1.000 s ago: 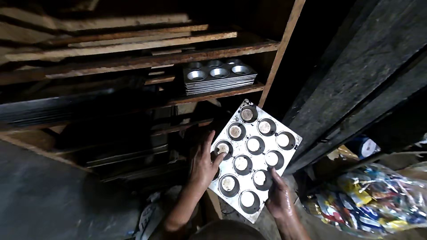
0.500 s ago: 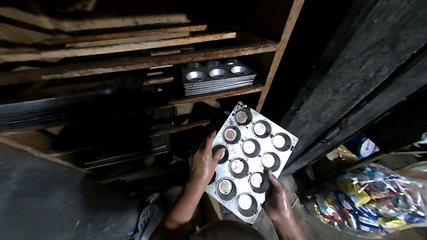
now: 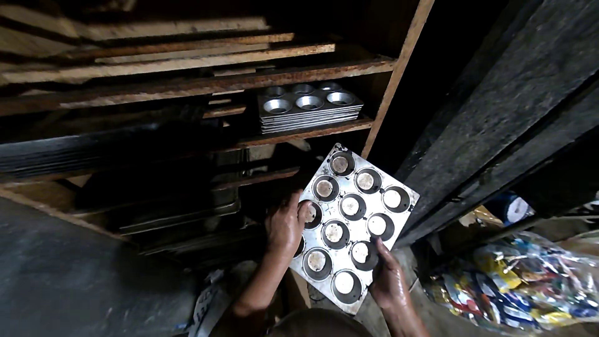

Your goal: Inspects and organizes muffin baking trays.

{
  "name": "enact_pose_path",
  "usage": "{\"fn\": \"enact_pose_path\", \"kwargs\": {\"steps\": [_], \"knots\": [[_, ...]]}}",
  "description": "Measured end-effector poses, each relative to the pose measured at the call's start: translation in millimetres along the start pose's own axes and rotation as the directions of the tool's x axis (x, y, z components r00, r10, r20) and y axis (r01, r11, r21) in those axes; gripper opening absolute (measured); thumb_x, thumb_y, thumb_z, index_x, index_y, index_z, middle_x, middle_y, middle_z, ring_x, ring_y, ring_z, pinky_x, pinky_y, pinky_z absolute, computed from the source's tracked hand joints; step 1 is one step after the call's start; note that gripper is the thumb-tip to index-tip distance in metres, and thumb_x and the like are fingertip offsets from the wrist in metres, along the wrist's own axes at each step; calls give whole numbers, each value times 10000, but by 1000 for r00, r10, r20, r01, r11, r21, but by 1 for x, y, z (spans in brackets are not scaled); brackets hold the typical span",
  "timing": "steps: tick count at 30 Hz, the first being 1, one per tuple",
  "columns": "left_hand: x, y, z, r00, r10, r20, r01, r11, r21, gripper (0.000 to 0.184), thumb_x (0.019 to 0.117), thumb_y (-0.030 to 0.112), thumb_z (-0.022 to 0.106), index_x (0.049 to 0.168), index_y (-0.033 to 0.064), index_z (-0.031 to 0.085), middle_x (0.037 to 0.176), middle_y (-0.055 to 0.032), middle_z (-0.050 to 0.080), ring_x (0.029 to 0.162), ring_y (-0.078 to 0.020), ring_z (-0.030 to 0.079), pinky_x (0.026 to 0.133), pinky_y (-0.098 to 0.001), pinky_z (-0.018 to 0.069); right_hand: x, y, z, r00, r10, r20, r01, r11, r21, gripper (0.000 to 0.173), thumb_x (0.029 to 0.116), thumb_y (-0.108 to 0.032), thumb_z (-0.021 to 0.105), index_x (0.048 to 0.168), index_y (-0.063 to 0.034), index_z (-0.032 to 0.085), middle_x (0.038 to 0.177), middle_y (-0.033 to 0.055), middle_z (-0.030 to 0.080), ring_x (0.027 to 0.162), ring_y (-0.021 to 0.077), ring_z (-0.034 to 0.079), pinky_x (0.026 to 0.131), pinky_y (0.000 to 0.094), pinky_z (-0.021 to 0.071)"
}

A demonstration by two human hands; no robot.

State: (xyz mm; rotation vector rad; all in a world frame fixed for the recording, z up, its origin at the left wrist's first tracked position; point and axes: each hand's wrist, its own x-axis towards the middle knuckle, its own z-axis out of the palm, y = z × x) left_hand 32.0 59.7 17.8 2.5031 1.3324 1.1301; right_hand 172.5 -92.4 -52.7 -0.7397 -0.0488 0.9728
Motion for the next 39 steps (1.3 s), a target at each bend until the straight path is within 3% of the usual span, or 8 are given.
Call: {"fn": "enact_pose_path", "kwargs": {"steps": [3, 6, 9, 11, 13, 21, 30, 39], "knots": [[-5, -5, 4, 998, 36, -50, -43, 989, -143, 309, 1018, 205, 582, 1276, 81, 701, 1134, -130, 744, 1011, -297, 726, 888, -487, 575, 0, -2, 0, 999, -29, -15, 29, 1000, -5, 326, 1080, -243, 378, 1120, -67, 649, 958, 89, 740, 885, 167, 738, 769, 372, 634], [-9, -10, 2, 969, 130, -210, -204, 900, -384, 173, 976, 172, 631, 1030, 66, 757, 1134, -105, 720, 1083, -167, 676, 956, -316, 545, 2, -7, -3, 998, -60, 17, 59, 998, 28, 337, 1071, -261, 365, 1096, -96, 658, 948, 66, 751, 872, 147, 744, 758, 360, 642], [-15, -10, -6, 937, 212, -276, -327, 809, -488, 236, 957, 319, 703, 839, 115, 680, 1138, -42, 709, 1132, -98, 629, 1006, -270, 491, 5, -11, -8, 996, -91, 13, 90, 994, 56, 348, 1051, -285, 365, 1040, -124, 673, 915, 51, 757, 842, 137, 747, 738, 363, 644], [-19, -8, -10, 934, 263, -243, -351, 806, -477, 193, 998, 349, 645, 926, 180, 705, 1277, -37, 662, 1272, -120, 561, 1096, -323, 441, 9, -13, -11, 989, -141, 35, 139, 988, 62, 313, 1027, -300, 418, 1045, -131, 680, 927, 50, 758, 858, 137, 747, 751, 365, 644], [-22, -6, -10, 932, 310, -186, -360, 846, -393, 195, 1026, 367, 595, 1151, 311, 733, 1440, -64, 564, 1384, -187, 470, 1137, -407, 387, 12, -16, -12, 980, -193, 44, 191, 980, 49, 277, 1006, -319, 474, 1036, -142, 685, 921, 39, 757, 853, 128, 744, 743, 358, 643], [-27, 8, 0, 920, 390, 36, -388, 920, -52, 379, 1004, 522, 522, 1343, 407, 645, 1567, -159, 453, 1458, -459, 363, 1120, -655, 311, 15, -22, -7, 979, -201, 40, 199, 979, 31, 251, 954, -337, 557, 1027, -123, 667, 901, 51, 749, 839, 134, 743, 729, 349, 641], [-30, 7, 1, 917, 388, 93, -386, 922, -33, 293, 984, 497, 567, 1218, 385, 704, 1569, -147, 454, 1454, -448, 378, 1122, -641, 327, 18, -19, -17, 975, -203, 88, 195, 976, 94, 257, 868, -355, 690, 995, -132, 703, 907, 70, 755, 844, 149, 749, 732, 373, 643], [-31, 11, 2, 913, 391, 117, -396, 918, 18, 440, 977, 547, 545, 1400, 436, 590, 1600, -160, 406, 1445, -431, 401, 1116, -631, 344, 14, -21, -12, 977, -203, 60, 199, 977, 74, 236, 965, -295, 538, 1007, -112, 681, 893, 63, 754, 827, 137, 748, 722, 348, 644]]}}
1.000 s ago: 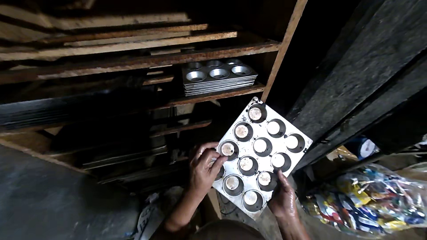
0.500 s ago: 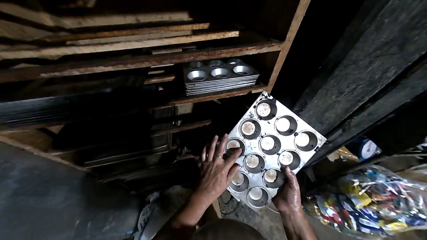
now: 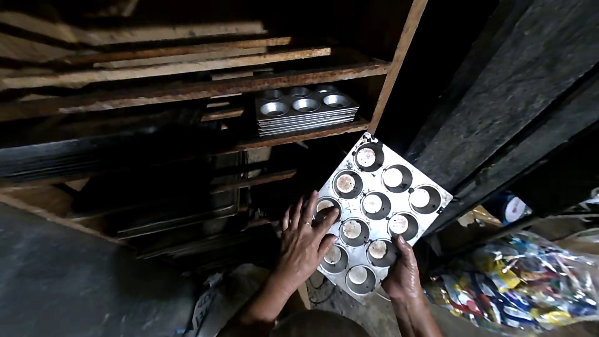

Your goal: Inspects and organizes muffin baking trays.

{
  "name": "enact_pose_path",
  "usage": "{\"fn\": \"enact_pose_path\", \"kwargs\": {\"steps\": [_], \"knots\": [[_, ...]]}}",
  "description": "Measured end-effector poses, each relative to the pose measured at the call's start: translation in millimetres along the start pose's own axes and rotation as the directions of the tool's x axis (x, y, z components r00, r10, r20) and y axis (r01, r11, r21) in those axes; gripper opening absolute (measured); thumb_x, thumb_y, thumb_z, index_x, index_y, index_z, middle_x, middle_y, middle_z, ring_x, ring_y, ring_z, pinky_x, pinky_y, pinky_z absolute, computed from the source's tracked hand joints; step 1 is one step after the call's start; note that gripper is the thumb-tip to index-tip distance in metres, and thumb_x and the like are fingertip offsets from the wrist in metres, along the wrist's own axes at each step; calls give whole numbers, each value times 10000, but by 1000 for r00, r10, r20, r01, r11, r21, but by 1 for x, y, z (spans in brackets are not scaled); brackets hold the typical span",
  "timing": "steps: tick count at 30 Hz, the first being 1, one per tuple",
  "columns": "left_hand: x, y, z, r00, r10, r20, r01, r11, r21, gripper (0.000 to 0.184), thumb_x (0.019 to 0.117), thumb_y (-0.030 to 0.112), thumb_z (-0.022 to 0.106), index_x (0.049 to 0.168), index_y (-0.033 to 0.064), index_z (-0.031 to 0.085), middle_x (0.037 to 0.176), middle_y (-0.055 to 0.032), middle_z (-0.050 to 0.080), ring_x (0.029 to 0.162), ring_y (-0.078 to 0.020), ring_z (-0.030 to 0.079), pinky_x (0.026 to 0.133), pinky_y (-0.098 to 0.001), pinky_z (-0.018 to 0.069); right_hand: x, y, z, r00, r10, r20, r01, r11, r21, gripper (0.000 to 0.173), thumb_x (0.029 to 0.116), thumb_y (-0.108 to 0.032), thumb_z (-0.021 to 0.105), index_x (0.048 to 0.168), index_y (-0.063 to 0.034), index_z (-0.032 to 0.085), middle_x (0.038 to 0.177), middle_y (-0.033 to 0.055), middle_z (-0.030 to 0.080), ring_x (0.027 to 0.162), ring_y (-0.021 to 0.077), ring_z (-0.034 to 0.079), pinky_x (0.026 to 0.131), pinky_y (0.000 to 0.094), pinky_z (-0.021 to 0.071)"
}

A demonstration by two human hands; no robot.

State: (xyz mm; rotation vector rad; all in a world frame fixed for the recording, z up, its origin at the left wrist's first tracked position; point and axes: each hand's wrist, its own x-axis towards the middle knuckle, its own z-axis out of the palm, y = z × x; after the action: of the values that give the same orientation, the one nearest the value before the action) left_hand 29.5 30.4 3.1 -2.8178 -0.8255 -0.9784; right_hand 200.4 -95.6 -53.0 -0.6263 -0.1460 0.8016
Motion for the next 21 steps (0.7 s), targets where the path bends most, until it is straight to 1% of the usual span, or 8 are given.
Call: {"fn": "enact_pose_path", "kwargs": {"steps": [5, 8, 11, 13, 15, 17, 19, 21], "knots": [[-1, -1, -1, 1000, -5, 26, 7, 996, -92, 346, 977, 517, 568, 1278, 395, 686, 1602, -134, 409, 1467, -413, 370, 1128, -624, 328, -3, 0, 0, 1000, 3, -25, -3, 1000, -5, 276, 1001, -295, 457, 1001, -130, 679, 891, 47, 755, 829, 127, 746, 719, 348, 644], [-2, -4, 2, 1000, 2, -14, -5, 976, -217, 320, 991, 518, 556, 1160, 299, 717, 1590, -157, 411, 1467, -360, 383, 1143, -577, 331, -1, -2, -3, 999, -19, -27, 17, 998, -59, 267, 995, -289, 459, 996, -129, 673, 874, 32, 750, 813, 116, 741, 712, 336, 641], [-6, -5, 6, 984, -60, -165, -22, 892, -451, 265, 971, 408, 657, 953, 148, 708, 1492, -160, 513, 1444, -248, 424, 1189, -431, 351, -1, -12, -2, 992, -110, -58, 95, 970, -225, 243, 979, -276, 488, 908, -155, 686, 788, -27, 728, 719, 63, 706, 660, 271, 614], [-6, -8, 5, 955, -141, -260, -21, 845, -535, 262, 944, 333, 711, 808, 118, 651, 1420, -121, 580, 1387, -168, 485, 1137, -336, 421, -2, -22, -1, 980, -194, -35, 175, 939, -296, 201, 952, -242, 527, 863, -165, 689, 748, -33, 730, 660, 58, 696, 614, 249, 602], [-5, -13, 3, 937, -223, -267, 7, 779, -627, 144, 917, 213, 728, 865, 83, 697, 1446, -154, 549, 1372, -157, 501, 1095, -281, 468, -7, -36, 2, 954, -300, 17, 287, 892, -349, 130, 902, -185, 599, 828, -179, 706, 735, -34, 739, 646, 65, 704, 606, 256, 608], [-5, -22, 2, 935, -289, -204, 52, 682, -730, 206, 913, 122, 693, 1095, 43, 745, 1496, -193, 488, 1383, -192, 498, 1081, -289, 495, -17, -53, 3, 909, -408, 92, 408, 818, -405, 103, 860, -136, 667, 831, -216, 725, 748, -61, 750, 662, 47, 709, 628, 246, 613], [-6, -28, 3, 914, -383, -131, 108, 542, -833, 139, 929, 118, 664, 1001, 13, 720, 1370, -164, 609, 1307, -185, 567, 1053, -303, 511, -31, -71, 3, 849, -480, 221, 525, 716, -461, 193, 874, -90, 705, 892, -281, 736, 822, -118, 766, 737, 6, 718, 696, 214, 616], [-8, -29, 5, 869, -495, 3, 210, 363, -908, 101, 934, 109, 638, 917, 12, 658, 1264, -109, 676, 1215, -136, 618, 1007, -284, 523, -41, -89, 1, 754, -506, 420, 654, 517, -552, 234, 900, -158, 733, 985, -376, 726, 964, -224, 748, 887, -66, 695, 803, 167, 594]]}}
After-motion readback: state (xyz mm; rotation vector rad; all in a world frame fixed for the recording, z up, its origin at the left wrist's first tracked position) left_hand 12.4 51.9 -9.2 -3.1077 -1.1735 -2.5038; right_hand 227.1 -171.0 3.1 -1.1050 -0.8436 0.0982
